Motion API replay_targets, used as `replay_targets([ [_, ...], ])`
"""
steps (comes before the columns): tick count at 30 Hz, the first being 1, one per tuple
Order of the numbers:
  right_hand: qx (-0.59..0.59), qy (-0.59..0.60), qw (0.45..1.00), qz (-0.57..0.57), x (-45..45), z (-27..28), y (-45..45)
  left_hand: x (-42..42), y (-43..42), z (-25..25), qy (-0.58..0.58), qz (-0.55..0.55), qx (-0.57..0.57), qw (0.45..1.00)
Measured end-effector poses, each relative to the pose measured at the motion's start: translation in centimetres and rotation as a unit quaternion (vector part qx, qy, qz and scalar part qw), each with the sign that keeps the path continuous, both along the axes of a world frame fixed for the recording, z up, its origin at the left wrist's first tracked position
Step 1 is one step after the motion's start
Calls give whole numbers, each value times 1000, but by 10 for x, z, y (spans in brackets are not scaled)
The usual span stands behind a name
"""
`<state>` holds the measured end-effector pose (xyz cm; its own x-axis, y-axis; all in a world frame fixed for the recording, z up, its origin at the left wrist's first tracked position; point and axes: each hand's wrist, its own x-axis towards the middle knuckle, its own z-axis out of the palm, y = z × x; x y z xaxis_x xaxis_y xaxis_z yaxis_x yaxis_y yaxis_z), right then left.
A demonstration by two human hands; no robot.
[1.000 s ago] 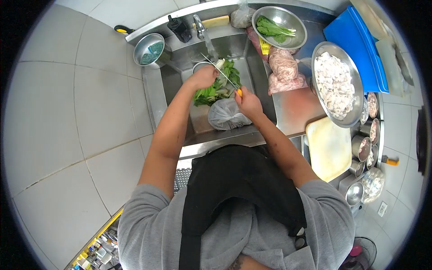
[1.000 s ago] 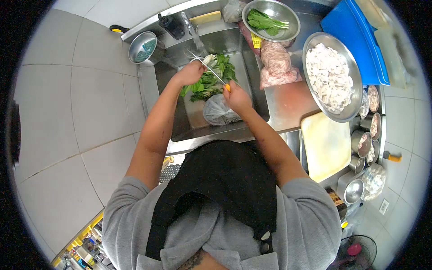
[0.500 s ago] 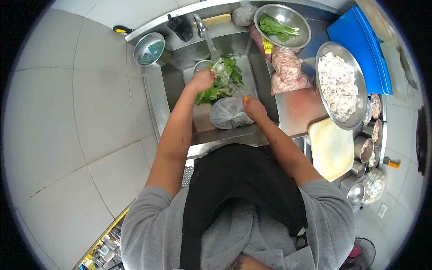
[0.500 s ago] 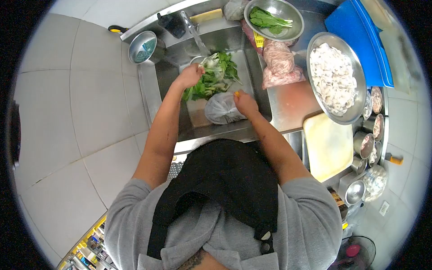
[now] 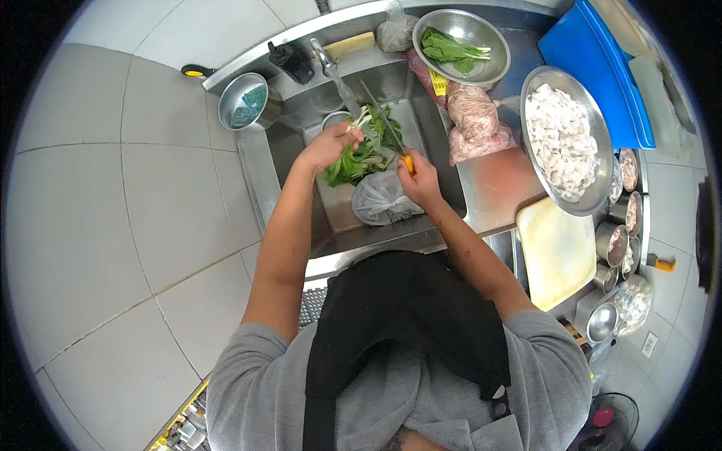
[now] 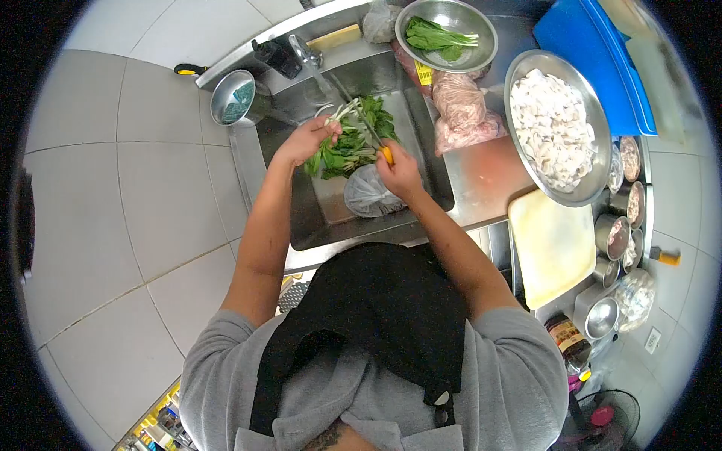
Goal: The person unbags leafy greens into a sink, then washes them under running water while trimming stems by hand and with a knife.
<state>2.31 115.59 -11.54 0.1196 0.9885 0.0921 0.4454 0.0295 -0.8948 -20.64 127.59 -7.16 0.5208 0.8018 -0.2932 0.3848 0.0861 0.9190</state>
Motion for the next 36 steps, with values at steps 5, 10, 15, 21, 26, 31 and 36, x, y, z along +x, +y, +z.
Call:
replay_targets([
  [5, 72, 9, 996, 42, -5, 20, 28, 12, -10, 22, -199, 19, -268, 943],
  [10, 132, -13, 988, 76, -5, 24, 44, 17, -15, 34, -278, -6, -349, 895],
  [15, 179, -11, 980, 89, -4, 21, 49, 17, -18, 35, -306, -13, -363, 880],
  [21, 183, 18, 975, 124, 7, 1, 50, 26, -30, 37, -362, -54, -384, 848],
  [26, 14, 4, 1000, 26, 17, -34, 37, 29, -34, 40, -386, -97, -390, 830],
  [31, -113, 11, 994, 10, 8, -24, 29, 16, -36, 31, -298, 0, -324, 898],
  [36, -238, -77, 968, 20, 11, -69, 17, 54, 0, 53, -140, 0, -36, 989],
])
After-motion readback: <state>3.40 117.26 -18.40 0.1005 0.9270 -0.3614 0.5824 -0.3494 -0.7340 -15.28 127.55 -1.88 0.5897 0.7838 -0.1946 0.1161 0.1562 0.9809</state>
